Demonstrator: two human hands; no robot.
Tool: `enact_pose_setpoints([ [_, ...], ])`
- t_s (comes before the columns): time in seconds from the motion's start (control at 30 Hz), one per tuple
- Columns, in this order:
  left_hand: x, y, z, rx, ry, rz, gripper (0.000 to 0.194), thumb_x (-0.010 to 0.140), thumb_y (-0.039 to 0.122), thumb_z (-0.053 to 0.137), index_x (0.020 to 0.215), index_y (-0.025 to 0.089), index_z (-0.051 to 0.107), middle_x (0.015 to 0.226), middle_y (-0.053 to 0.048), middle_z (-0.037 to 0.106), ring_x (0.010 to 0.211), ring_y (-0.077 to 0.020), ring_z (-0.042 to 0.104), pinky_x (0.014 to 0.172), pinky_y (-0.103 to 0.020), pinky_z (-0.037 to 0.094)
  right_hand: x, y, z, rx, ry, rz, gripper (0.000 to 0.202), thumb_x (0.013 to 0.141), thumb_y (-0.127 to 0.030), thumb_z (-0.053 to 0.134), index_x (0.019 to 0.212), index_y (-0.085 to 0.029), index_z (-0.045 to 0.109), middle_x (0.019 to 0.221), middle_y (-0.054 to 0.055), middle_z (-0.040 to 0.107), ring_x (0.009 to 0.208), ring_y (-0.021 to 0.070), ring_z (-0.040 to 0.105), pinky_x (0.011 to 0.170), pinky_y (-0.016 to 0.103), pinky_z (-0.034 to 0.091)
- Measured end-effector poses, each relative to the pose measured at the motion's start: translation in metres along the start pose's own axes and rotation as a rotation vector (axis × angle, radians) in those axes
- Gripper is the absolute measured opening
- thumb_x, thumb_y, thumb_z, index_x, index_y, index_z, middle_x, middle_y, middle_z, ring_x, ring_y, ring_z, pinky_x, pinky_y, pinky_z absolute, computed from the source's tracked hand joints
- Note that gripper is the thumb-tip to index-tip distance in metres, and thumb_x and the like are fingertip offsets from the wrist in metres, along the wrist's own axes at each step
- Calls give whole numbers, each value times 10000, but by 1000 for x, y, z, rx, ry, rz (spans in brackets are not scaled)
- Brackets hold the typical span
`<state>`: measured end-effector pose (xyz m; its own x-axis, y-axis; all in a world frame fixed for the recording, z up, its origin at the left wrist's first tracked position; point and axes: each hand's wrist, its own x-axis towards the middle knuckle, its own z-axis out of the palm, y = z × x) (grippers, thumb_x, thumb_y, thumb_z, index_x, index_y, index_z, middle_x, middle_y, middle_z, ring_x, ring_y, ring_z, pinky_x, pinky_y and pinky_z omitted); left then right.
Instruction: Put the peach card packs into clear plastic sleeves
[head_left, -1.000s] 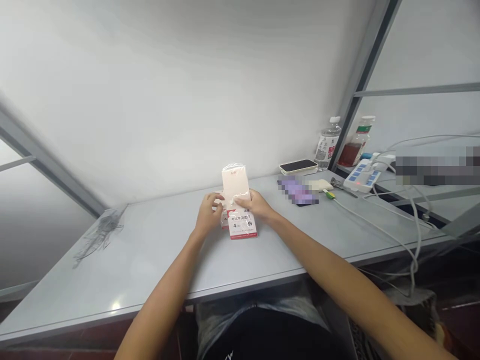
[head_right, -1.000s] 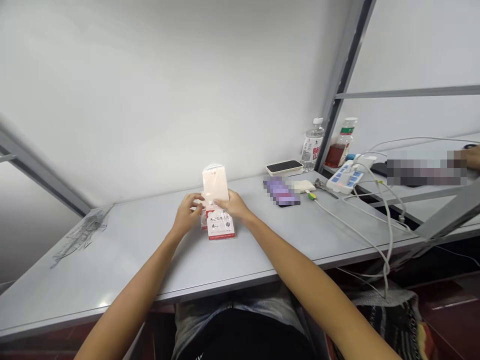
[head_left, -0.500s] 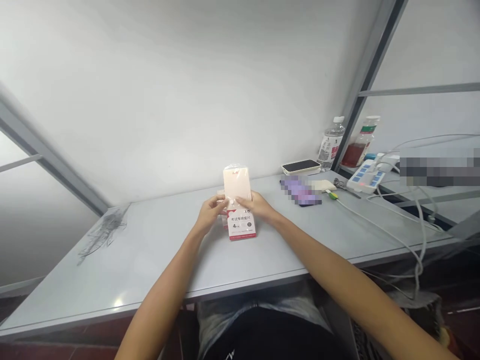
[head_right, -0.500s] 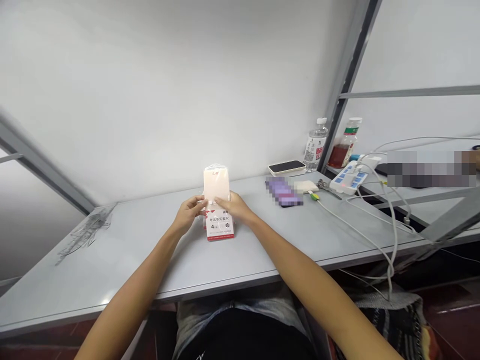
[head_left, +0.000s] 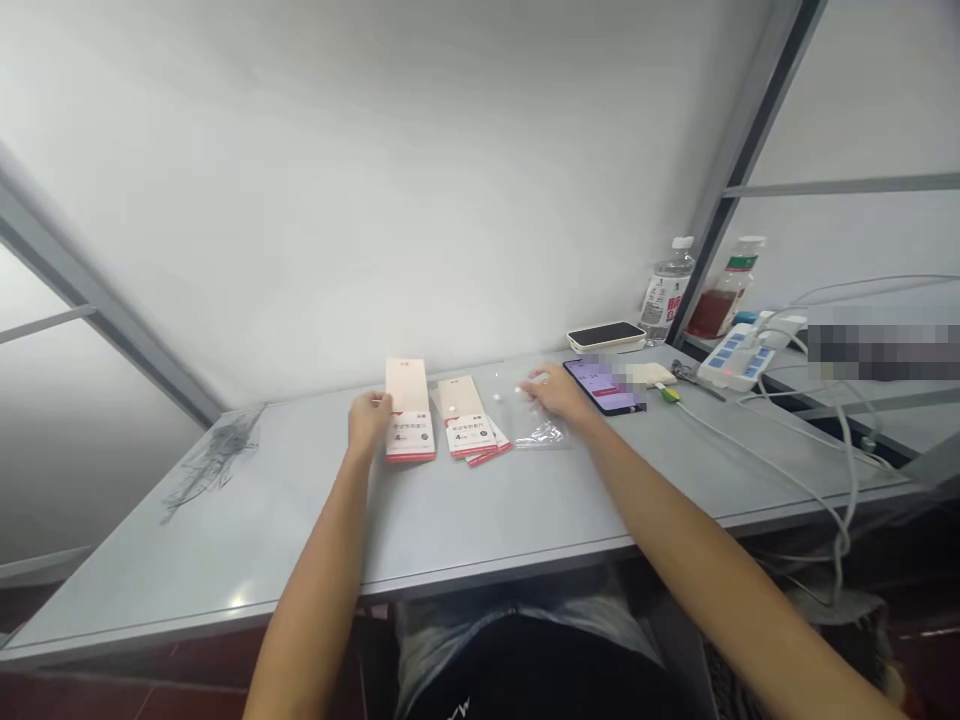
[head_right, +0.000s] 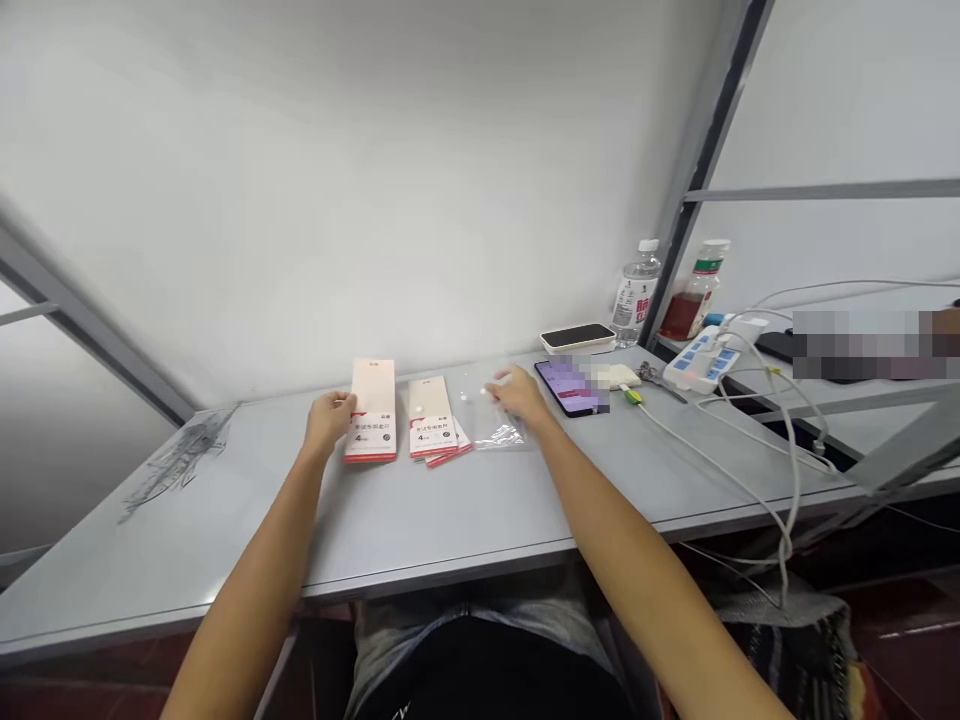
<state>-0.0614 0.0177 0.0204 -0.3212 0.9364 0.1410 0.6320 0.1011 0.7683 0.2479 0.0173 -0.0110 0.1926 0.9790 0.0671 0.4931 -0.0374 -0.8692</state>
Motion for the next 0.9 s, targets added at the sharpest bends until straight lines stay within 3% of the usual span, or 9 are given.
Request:
enact_pose_setpoints([
  [0.1,8,-17,-15,230,-4,-79,152,704,281,516,792,184,593,872,-124,659,818,-270,602,648,-345,428,4,8,-4,-394,87,18,471,694,-435,644,1050,-149,528,947,121,641,889,238,606,710,305,436],
  [0.2,4,-21,-16,453,13,-93,230,706,288,514,899,178,574,1010,-174,616,960,-332,554,674,-384,418,4,6,0,-612,112,20,600,710,-524,599,1127,-103,503,1116,194,561,1042,307,537,787,357,411],
  [0.33,-15,-2,7,577,-5,141,314,803,401,410,995,185,533,1110,-162,569,1047,-310,508,744,-384,403,1,1,8,-713,109,26,573,773,-530,525,1134,-85,514,1170,222,495,1076,333,493,816,397,393],
  [0.47,-44,25,41,562,-161,355,448,774,602,399,901,190,522,932,-120,624,875,-266,572,715,-341,392,-2,1,10,-737,116,28,551,799,-516,497,1120,-70,538,1165,243,477,1096,347,450,819,412,383],
  [0.57,-59,34,56,611,-203,415,444,768,583,428,917,174,514,938,-141,619,861,-283,576,665,-328,383,-4,0,9,-742,142,12,542,801,-511,499,1083,-53,565,1140,248,485,1102,362,424,838,433,359],
  [0.67,-62,34,57,617,-217,423,303,838,430,373,920,174,513,930,-134,623,821,-256,584,630,-310,374,-8,-5,8,-706,192,-82,475,822,-469,484,1057,-69,585,1102,222,516,1098,348,420,872,439,323],
  [0.77,-58,31,53,634,-232,415,221,855,287,328,876,181,521,863,-113,632,752,-225,588,610,-296,368,-13,-15,10,-572,225,-277,351,856,-383,444,1034,-122,597,1057,156,568,1050,281,461,879,377,324],
  [0.83,-56,30,51,649,-216,417,237,857,296,319,871,180,525,846,-114,634,744,-231,591,608,-301,372,-19,-22,16,-458,194,-392,293,873,-342,411,958,-148,614,969,112,607,956,229,509,842,328,347],
  [0.9,-56,29,51,654,-188,416,307,848,407,341,907,170,528,862,-132,635,773,-260,597,616,-317,384,-25,-27,23,-367,124,-454,259,871,-323,413,874,-164,618,874,78,625,850,193,535,772,292,367],
])
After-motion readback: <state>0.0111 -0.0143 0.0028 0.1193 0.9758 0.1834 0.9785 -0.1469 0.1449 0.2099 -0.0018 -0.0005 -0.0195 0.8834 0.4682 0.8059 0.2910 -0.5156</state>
